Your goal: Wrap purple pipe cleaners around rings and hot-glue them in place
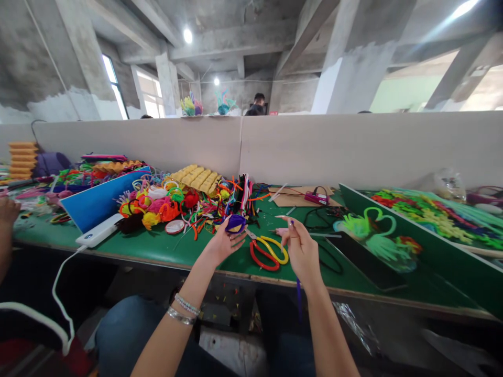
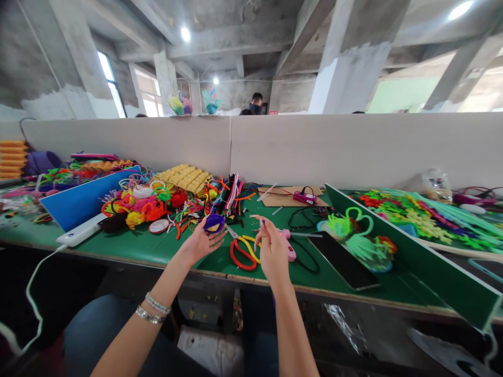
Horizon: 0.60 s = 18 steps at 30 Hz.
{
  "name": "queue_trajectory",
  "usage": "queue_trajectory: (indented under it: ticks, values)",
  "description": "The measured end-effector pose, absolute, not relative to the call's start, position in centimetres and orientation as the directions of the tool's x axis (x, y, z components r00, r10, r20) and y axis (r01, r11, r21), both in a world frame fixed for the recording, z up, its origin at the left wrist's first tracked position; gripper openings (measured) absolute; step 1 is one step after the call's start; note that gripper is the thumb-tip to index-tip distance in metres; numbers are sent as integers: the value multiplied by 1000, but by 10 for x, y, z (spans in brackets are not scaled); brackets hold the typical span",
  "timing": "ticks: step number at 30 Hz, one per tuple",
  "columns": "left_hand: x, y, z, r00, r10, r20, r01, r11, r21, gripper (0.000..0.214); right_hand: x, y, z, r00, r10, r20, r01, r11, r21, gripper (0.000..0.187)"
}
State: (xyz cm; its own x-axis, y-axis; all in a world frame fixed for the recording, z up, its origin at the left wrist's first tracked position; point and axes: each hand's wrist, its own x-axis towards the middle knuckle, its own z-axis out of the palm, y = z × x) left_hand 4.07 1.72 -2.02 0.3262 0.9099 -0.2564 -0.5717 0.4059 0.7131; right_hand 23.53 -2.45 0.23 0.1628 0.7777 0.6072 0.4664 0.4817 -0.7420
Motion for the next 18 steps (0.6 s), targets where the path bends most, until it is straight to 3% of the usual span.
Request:
queue_trajectory:
  ticks: [10, 18]
  values:
    - [46, 14, -19, 249, 940, -233, -581, 337, 741, 31, 236, -29, 5, 135, 784, 606, 586, 430, -687, 44]
    - [48, 16, -21, 215, 930, -299, -571, 367, 734, 45, 237, -24, 1, 105, 796, 596, 636, 407, -655, 42]
